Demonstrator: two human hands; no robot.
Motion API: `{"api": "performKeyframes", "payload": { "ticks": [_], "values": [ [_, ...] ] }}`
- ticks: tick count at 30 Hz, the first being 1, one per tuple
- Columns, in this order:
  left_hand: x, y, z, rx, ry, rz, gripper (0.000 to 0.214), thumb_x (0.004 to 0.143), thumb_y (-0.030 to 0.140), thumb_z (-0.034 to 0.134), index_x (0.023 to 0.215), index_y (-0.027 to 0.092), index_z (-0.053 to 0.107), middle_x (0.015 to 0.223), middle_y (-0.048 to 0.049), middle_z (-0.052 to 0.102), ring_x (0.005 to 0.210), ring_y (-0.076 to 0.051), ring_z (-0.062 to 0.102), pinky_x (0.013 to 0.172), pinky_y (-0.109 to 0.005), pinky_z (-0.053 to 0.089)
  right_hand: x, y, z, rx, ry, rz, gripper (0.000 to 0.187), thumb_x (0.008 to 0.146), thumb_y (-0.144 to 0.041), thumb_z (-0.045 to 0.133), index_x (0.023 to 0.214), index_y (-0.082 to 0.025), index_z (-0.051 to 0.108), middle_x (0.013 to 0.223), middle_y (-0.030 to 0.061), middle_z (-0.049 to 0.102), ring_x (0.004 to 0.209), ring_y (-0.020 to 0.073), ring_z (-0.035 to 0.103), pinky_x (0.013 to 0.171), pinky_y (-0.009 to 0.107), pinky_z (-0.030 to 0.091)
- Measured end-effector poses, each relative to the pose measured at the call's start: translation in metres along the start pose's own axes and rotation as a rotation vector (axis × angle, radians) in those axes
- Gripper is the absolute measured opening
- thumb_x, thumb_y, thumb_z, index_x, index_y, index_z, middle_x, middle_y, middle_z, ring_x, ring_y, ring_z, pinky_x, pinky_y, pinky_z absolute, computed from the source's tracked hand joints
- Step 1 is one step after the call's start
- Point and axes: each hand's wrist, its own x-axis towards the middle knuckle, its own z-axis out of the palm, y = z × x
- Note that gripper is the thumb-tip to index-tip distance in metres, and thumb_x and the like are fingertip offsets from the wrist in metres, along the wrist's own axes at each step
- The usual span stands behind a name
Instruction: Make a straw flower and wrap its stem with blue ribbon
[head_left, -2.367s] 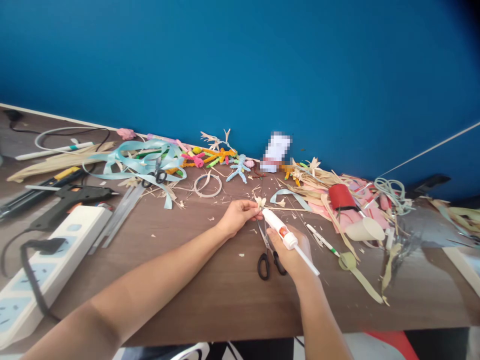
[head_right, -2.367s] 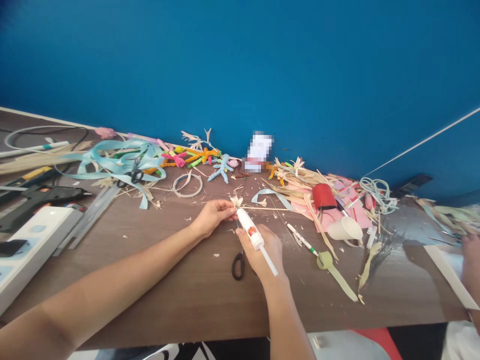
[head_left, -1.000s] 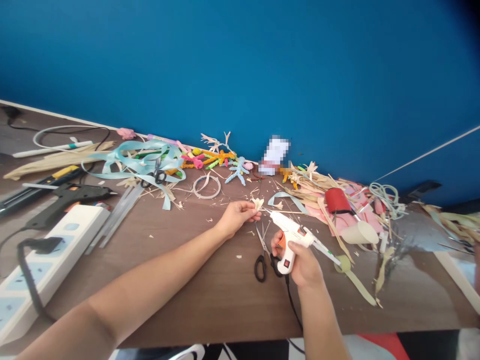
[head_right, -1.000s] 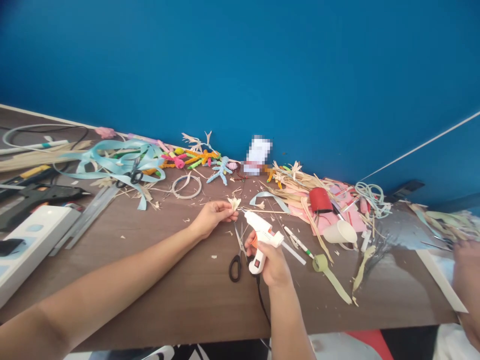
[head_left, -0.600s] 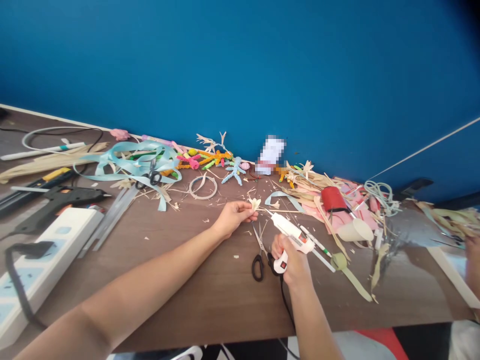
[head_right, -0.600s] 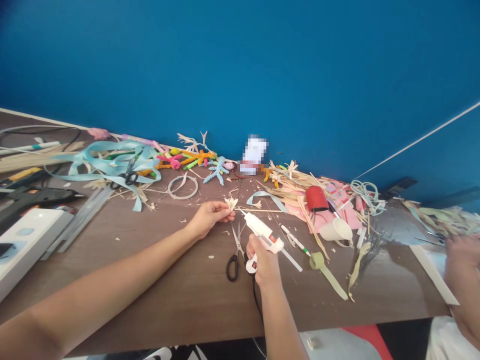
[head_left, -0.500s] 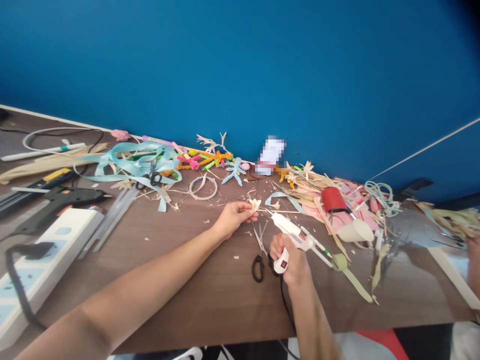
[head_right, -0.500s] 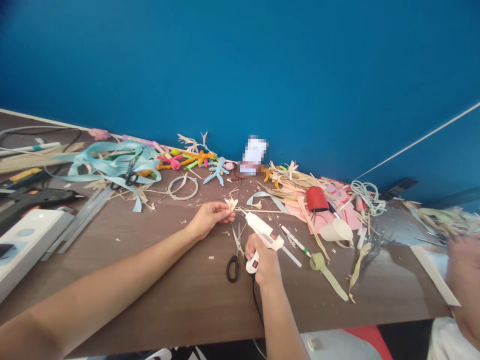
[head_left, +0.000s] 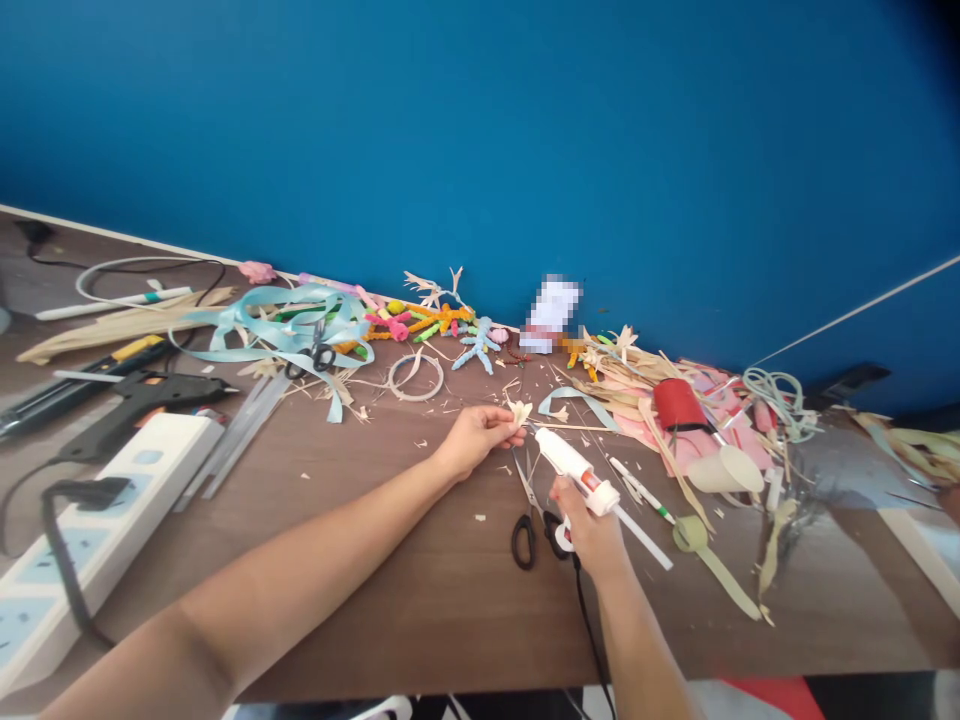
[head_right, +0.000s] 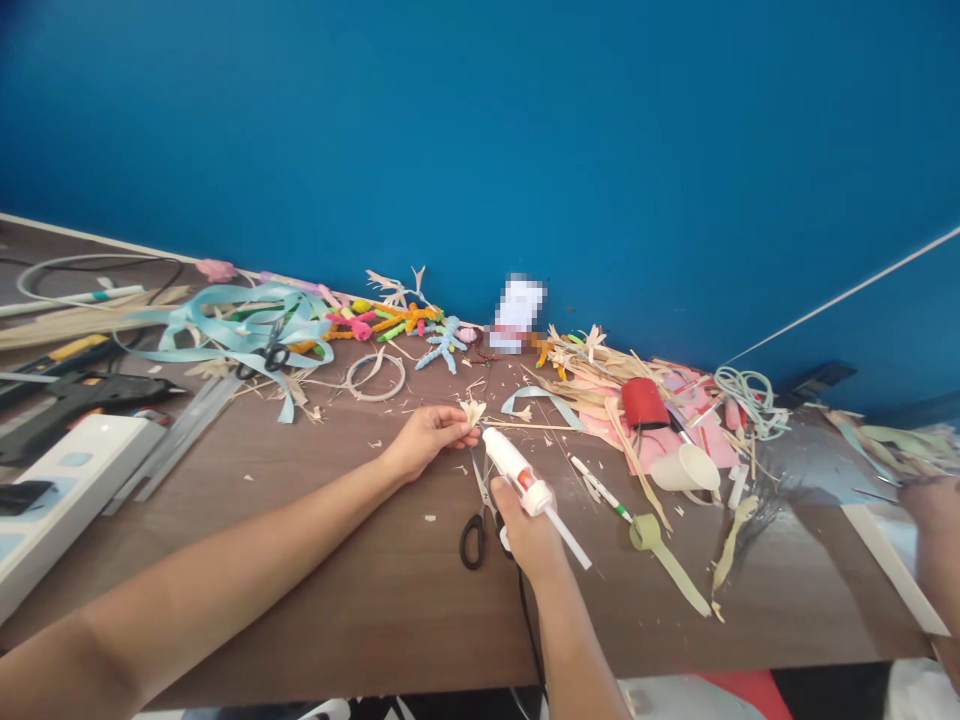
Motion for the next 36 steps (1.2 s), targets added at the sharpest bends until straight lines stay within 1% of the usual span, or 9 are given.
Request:
{"api": "performKeyframes", "payload": {
  "ticks": [2,5,8,12,17,21,27,30,36],
  "values": [
    [-0.001,0.001,0.0,0.012,-0.005,0.008,0.02,0.061,0.022,0.069,0.074,0.01,0.058,0.067,-0.0062,0.068,0.06,-0.012,0.063,0.053,-0.019,0.045,-0.001,-0.008,0.004,-0.074,0.051,-0.073,0.037,0.066,-0.055,0.053,0.063,-0.018,0.052,0.051,0.0,0.047,0.048,0.0126,0.043,0.042,0.023,0.036],
    [-0.001,0.001,0.001,0.027,-0.011,0.021,0.02,0.061,0.023,0.069,0.072,0.01,0.059,0.065,-0.0052,0.067,0.06,-0.013,0.063,0.053,-0.019,0.045,0.0,-0.019,0.009,-0.11,0.069,-0.18,0.036,0.067,-0.054,0.052,0.065,-0.018,0.053,0.053,0.0012,0.049,0.05,0.0136,0.045,0.046,0.024,0.039],
    [-0.001,0.002,0.001,0.033,-0.016,0.023,0.02,0.06,0.024,0.069,0.072,0.01,0.06,0.063,-0.0046,0.067,0.06,-0.013,0.063,0.054,-0.019,0.045,0.002,-0.024,0.011,-0.148,0.068,-0.223,0.036,0.068,-0.053,0.05,0.063,-0.018,0.052,0.053,0.0006,0.047,0.051,0.0138,0.044,0.048,0.025,0.04],
    [-0.001,0.002,0.001,0.04,-0.022,0.023,0.02,0.06,0.024,0.07,0.071,0.01,0.061,0.062,-0.004,0.067,0.06,-0.012,0.063,0.054,-0.019,0.045,0.004,-0.021,0.011,-0.198,0.08,-0.227,0.035,0.068,-0.053,0.051,0.058,-0.019,0.048,0.051,-0.0006,0.042,0.05,0.0139,0.042,0.048,0.025,0.04],
    [-0.002,0.003,0.001,0.02,-0.017,0.02,0.02,0.06,0.023,0.07,0.071,0.01,0.06,0.062,-0.004,0.066,0.059,-0.012,0.062,0.054,-0.019,0.045,0.006,-0.017,0.01,-0.213,0.049,-0.233,0.031,0.066,-0.048,0.055,0.06,-0.018,0.051,0.049,-0.002,0.042,0.047,0.0119,0.041,0.045,0.023,0.037],
    [-0.002,0.004,0.002,0.017,-0.012,0.012,0.018,0.06,0.021,0.069,0.071,0.01,0.06,0.06,-0.0028,0.066,0.058,-0.011,0.062,0.054,-0.019,0.044,0.006,-0.015,0.01,-0.233,0.035,-0.22,0.031,0.066,-0.047,0.055,0.055,-0.019,0.047,0.047,-0.0031,0.041,0.045,0.0108,0.039,0.044,0.023,0.035],
    [-0.002,0.001,0.001,0.019,-0.031,0.015,0.018,0.061,0.022,0.069,0.07,0.01,0.06,0.064,-0.0044,0.067,0.059,-0.011,0.062,0.055,-0.018,0.044,0.007,-0.014,0.009,-0.261,0.087,-0.234,0.033,0.066,-0.049,0.055,0.055,-0.019,0.045,0.047,-0.0016,0.045,0.046,0.0124,0.042,0.044,0.024,0.036],
    [-0.001,0.001,0.001,0.008,-0.012,0.018,0.019,0.061,0.022,0.069,0.071,0.01,0.059,0.063,-0.004,0.066,0.058,-0.011,0.062,0.054,-0.018,0.044,0.007,-0.013,0.009,-0.267,0.06,-0.238,0.034,0.066,-0.049,0.055,0.055,-0.018,0.047,0.047,-0.0018,0.045,0.045,0.0115,0.041,0.043,0.023,0.036],
    [-0.001,0.001,0.001,0.007,-0.013,0.016,0.021,0.059,0.022,0.07,0.071,0.009,0.059,0.06,-0.003,0.066,0.057,-0.011,0.062,0.054,-0.019,0.044,0.007,-0.014,0.008,-0.275,0.009,-0.235,0.033,0.067,-0.048,0.054,0.057,-0.017,0.048,0.047,-0.0016,0.047,0.046,0.0116,0.043,0.043,0.022,0.037]
  ]
}}
